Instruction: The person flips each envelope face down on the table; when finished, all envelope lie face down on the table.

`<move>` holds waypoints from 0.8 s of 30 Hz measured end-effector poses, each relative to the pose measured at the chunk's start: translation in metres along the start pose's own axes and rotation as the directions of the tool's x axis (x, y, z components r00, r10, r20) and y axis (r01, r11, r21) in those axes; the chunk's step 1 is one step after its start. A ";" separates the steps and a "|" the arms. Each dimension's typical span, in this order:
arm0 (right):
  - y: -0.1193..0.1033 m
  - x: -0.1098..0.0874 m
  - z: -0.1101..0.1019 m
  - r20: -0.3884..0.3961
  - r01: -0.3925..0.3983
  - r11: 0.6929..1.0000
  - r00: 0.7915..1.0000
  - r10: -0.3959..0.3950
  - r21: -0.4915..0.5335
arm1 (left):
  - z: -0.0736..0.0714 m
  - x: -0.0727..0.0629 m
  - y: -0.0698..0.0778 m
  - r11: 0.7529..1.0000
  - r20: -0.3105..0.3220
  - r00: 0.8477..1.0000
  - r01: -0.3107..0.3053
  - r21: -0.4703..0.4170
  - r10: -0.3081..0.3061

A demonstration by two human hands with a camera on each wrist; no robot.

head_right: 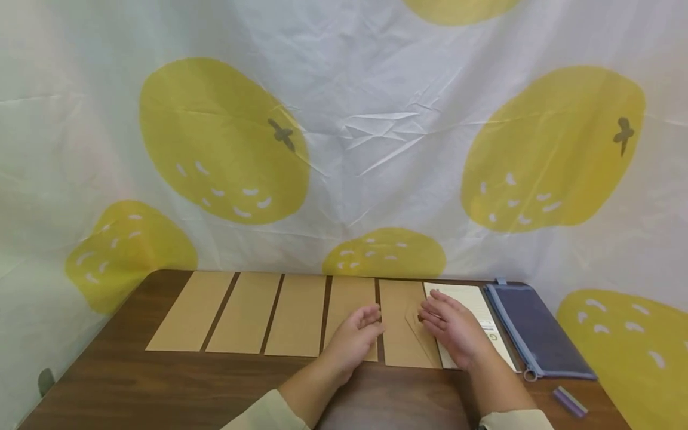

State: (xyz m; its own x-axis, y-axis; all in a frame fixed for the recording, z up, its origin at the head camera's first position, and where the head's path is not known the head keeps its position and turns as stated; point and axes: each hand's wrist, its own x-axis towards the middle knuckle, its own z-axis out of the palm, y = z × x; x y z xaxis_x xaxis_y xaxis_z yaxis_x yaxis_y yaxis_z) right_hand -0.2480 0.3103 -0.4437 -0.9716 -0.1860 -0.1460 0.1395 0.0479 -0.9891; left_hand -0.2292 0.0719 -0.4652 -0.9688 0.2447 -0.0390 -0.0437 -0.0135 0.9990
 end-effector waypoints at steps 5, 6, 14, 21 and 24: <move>0.002 -0.002 -0.010 -0.004 -0.027 1.000 1.000 0.027 0.011 | 0.016 0.004 0.000 1.000 -0.032 0.999 -0.001 -0.022 0.000; 0.002 -0.002 -0.011 0.001 -0.034 0.999 0.999 0.034 0.017 | 0.018 0.004 0.000 1.000 -0.039 0.999 0.000 -0.019 -0.001; 0.001 -0.002 -0.012 0.042 -0.068 0.998 0.997 0.068 0.012 | 0.026 0.004 0.001 1.000 -0.059 0.998 0.019 0.007 -0.019; 0.001 -0.001 -0.015 0.062 -0.078 0.997 0.995 0.078 -0.002 | 0.023 0.004 0.001 0.999 -0.047 0.998 0.033 0.026 -0.032; 0.001 0.000 -0.015 0.065 -0.076 0.997 0.995 0.077 -0.011 | 0.022 0.003 0.001 0.999 -0.045 0.998 0.036 0.031 -0.035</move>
State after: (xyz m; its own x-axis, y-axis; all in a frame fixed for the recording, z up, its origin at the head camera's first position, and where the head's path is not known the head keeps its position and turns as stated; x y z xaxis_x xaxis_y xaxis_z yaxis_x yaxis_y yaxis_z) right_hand -0.2504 0.3249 -0.4446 -0.9435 -0.2456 -0.2225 0.2109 0.0731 -0.9748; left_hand -0.2271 0.0942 -0.4642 -0.9767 0.2012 -0.0749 -0.0711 0.0258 0.9971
